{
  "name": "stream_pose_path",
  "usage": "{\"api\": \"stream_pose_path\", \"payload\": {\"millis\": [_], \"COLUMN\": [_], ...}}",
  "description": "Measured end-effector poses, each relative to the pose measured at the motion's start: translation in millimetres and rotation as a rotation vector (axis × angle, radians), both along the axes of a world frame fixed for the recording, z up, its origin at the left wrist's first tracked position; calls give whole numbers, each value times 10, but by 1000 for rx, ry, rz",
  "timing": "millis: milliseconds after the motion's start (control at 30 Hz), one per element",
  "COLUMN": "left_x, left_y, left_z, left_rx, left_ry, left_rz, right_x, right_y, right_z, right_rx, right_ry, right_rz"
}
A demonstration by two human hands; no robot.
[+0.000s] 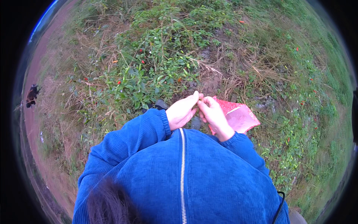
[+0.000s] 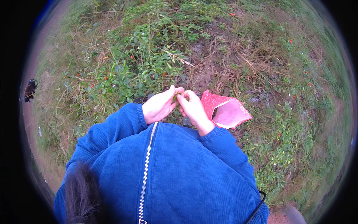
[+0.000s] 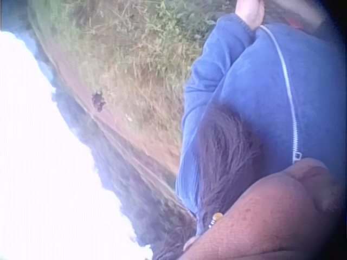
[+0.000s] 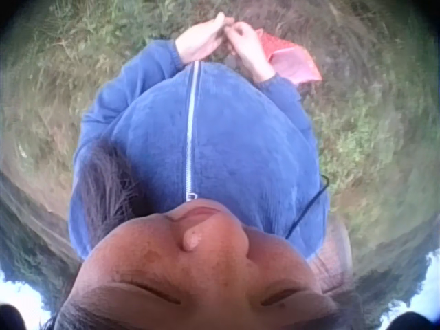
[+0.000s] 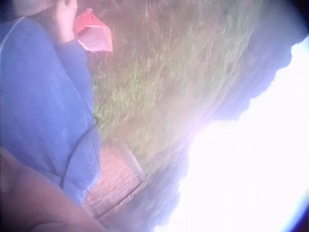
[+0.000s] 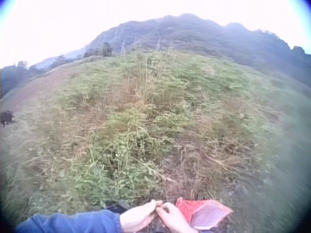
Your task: The person picks green and red chilies from plants in a garden and places them into a red plastic bag. The person repeatedly reaches for chilies, plucks them by hand, and deposits them into the bag held in the other hand.
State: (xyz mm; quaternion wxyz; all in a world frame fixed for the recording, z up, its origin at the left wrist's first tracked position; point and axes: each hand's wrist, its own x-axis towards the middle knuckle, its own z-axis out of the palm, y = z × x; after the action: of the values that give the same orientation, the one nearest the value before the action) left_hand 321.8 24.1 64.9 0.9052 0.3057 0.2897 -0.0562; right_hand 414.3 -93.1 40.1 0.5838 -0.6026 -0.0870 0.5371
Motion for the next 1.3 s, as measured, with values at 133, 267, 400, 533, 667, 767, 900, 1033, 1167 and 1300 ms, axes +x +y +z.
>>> {"api": "stream_pose_path", "payload": {"millis": [133,267,400,533,667,767,900,1033,1167,1300], "left_x": [60,130,78,-106,-307,-360,-180,126,197,49], "left_y": [-208,-318,-215,94,326,416,606,861,929,947], "left_z": [-117,-142,-105,-227,-428,-533,-672,-861,-999,-1060], "left_rx": [173,83,224,248,197,351,809,1342,1531,1494], "left_ry": [10,-32,25,269,458,449,257,383,485,586], "left_rz": [-190,-300,-305,-65,160,221,111,-298,-510,-558], "right_x": [-54,13,286,696,974,1021,1030,895,566,226], "right_y": [-82,-374,-888,-1575,-1984,-1999,-1560,-686,282,824], "right_z": [-136,-330,-729,-1499,-2344,-2628,-2352,-1683,-1274,-1204], "right_rx": [0,71,88,-243,-600,-745,-637,-118,49,74], "right_ry": [32,361,475,168,99,122,-359,-506,-159,25], "right_rz": [-94,-225,-515,-680,-452,-600,-546,-168,104,175]}}
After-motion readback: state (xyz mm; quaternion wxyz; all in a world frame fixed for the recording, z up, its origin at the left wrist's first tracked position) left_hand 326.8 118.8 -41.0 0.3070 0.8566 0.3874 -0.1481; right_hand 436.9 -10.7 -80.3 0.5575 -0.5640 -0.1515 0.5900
